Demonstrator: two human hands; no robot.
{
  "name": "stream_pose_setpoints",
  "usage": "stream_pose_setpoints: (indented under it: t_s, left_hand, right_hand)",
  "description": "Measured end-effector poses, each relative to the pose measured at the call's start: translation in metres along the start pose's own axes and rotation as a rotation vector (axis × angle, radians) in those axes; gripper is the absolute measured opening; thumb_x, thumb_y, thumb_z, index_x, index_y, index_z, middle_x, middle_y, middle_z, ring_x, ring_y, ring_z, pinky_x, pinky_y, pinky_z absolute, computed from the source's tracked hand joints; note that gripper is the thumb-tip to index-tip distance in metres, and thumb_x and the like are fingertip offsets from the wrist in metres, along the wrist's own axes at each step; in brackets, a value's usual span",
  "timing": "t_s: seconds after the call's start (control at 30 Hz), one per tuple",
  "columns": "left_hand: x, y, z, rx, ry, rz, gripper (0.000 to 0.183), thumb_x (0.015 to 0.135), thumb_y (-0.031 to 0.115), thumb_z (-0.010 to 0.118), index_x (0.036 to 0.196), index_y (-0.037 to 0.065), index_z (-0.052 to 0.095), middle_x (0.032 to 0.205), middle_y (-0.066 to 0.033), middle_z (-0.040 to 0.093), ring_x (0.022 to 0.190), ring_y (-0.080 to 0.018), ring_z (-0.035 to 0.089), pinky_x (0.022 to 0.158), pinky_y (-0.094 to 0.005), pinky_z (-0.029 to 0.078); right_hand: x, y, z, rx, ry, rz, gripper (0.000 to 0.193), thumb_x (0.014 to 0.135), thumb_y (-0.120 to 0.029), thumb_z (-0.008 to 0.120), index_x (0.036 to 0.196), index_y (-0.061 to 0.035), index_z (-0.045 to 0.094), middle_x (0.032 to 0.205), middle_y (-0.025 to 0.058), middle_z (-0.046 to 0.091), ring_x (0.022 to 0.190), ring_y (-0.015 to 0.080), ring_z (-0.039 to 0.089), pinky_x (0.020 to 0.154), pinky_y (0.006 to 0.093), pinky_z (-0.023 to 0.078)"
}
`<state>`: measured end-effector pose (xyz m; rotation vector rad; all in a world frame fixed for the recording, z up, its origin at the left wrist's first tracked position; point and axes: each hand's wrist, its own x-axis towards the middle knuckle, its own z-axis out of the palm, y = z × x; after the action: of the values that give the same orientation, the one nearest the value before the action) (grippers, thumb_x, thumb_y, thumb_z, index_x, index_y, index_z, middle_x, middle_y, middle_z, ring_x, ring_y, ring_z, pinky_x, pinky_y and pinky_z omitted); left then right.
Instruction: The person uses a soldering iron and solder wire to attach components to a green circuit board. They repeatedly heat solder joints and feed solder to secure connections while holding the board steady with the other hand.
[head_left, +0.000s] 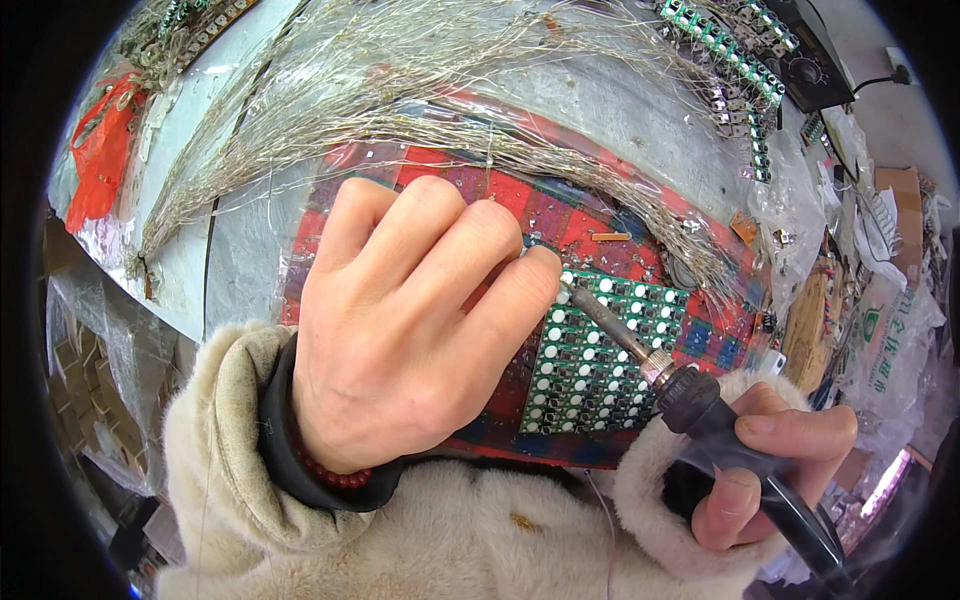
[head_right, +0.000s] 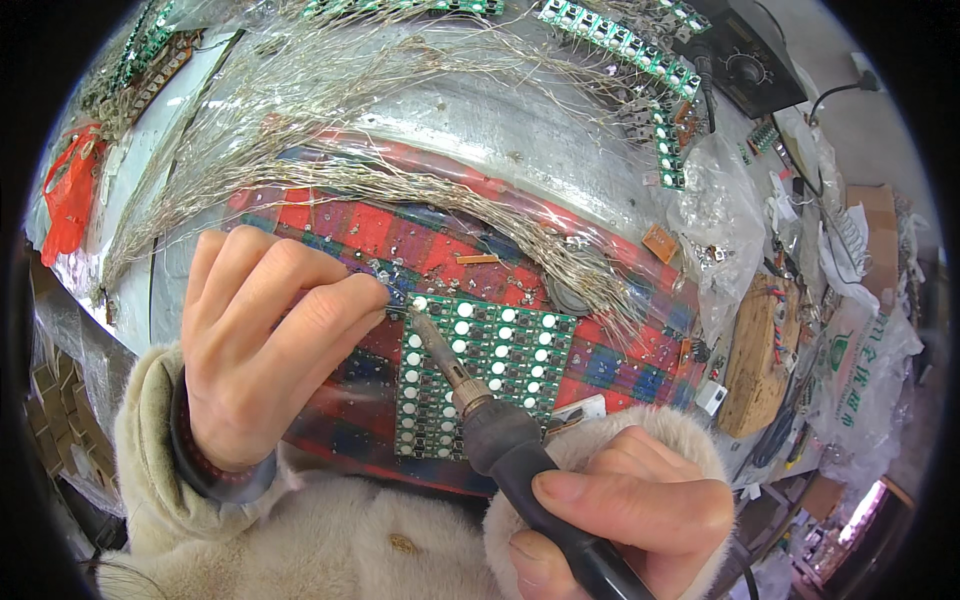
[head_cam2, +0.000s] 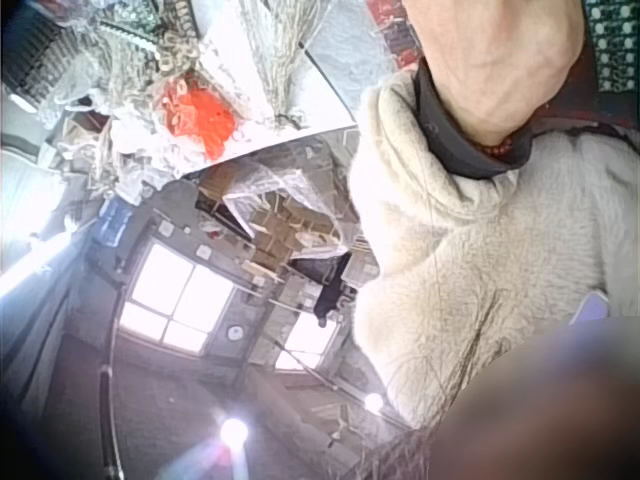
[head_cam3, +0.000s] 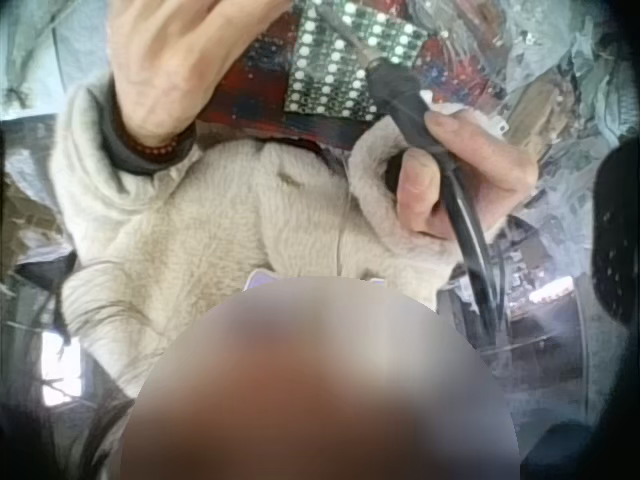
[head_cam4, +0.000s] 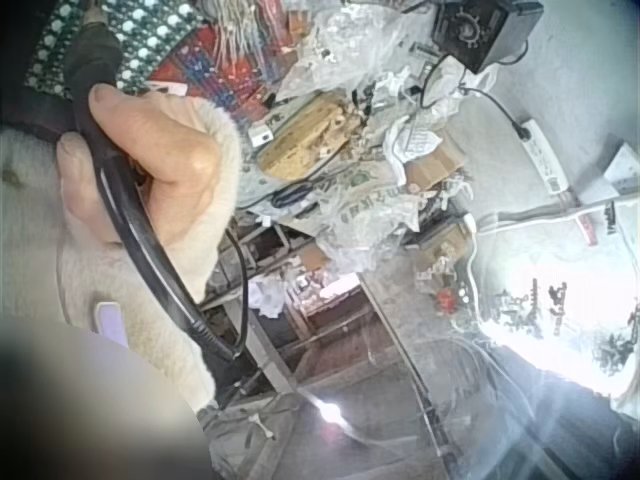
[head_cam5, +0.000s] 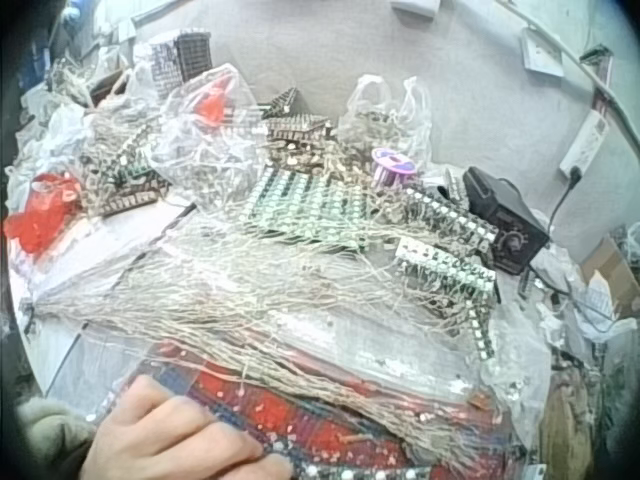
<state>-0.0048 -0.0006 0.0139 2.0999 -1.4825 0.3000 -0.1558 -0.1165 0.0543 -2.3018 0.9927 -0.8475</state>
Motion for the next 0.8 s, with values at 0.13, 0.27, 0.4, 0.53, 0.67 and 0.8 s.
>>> stream_pose_setpoints:
  t_s: [0.13, 0.27, 0.4, 0.53, 0.67, 0.8]
  left_hand:
    - [0.001, 0.001, 0.004, -0.019, 0.029, -0.011, 0.031, 0.059, 0.007, 0.076, 0.088, 0.006, 0.066, 0.080, -0.0028, 0.057, 0.072, -0.0212, 0.051, 0.063, -0.0334, 0.038]
    - [0.002, 0.003, 0.006, -0.018, 0.043, -0.016, 0.030, 0.059, 0.007, 0.076, 0.088, 0.006, 0.066, 0.081, -0.0028, 0.057, 0.073, -0.0210, 0.052, 0.063, -0.0334, 0.038]
    - [0.003, 0.005, 0.007, -0.008, 0.034, -0.018, 0.030, 0.060, 0.007, 0.076, 0.088, 0.007, 0.066, 0.081, -0.0023, 0.057, 0.074, -0.0205, 0.052, 0.064, -0.0333, 0.037]
    - [0.003, 0.003, 0.005, 0.011, 0.028, -0.010, 0.029, 0.060, 0.007, 0.076, 0.088, 0.007, 0.066, 0.081, -0.0020, 0.057, 0.074, -0.0204, 0.052, 0.065, -0.0331, 0.037]
    - [0.003, 0.002, 0.002, 0.027, 0.011, -0.009, 0.029, 0.060, 0.007, 0.076, 0.088, 0.007, 0.066, 0.082, -0.0019, 0.057, 0.074, -0.0204, 0.052, 0.066, -0.0331, 0.037]
    - [0.003, 0.001, 0.001, 0.027, 0.004, -0.014, 0.029, 0.061, 0.007, 0.076, 0.088, 0.007, 0.066, 0.082, -0.0019, 0.058, 0.075, -0.0206, 0.052, 0.067, -0.0333, 0.037]
  right_hand:
    - [-0.001, -0.002, -0.001, 0.249, -0.052, 0.133, 0.051, 0.082, -0.048, 0.064, 0.088, -0.0060, 0.036, 0.066, 0.0042, 0.041, 0.058, 0.0111, 0.039, 0.056, 0.0245, 0.034]
    - [0.008, 0.003, -0.010, 0.328, -0.222, 0.103, 0.053, 0.084, -0.051, 0.064, 0.088, -0.0058, 0.036, 0.063, 0.0033, 0.041, 0.057, 0.0103, 0.037, 0.055, 0.0246, 0.031]
    - [0.006, 0.006, -0.010, 0.290, -0.206, 0.116, 0.058, 0.083, -0.056, 0.064, 0.088, -0.0056, 0.035, 0.060, 0.0031, 0.042, 0.056, 0.0106, 0.037, 0.054, 0.0247, 0.030]
    - [0.006, 0.007, -0.008, 0.277, -0.182, 0.081, 0.055, 0.084, -0.053, 0.064, 0.088, -0.0058, 0.035, 0.060, 0.0035, 0.042, 0.055, 0.0109, 0.037, 0.054, 0.0251, 0.030]
    - [0.005, 0.005, -0.007, 0.303, -0.132, 0.083, 0.053, 0.083, -0.052, 0.061, 0.089, -0.0059, 0.035, 0.061, 0.0037, 0.041, 0.054, 0.0115, 0.038, 0.054, 0.0250, 0.032]
    - [0.005, 0.004, -0.007, 0.287, -0.116, 0.095, 0.053, 0.082, -0.052, 0.061, 0.089, -0.0063, 0.034, 0.062, 0.0042, 0.041, 0.055, 0.0117, 0.038, 0.054, 0.0250, 0.032]
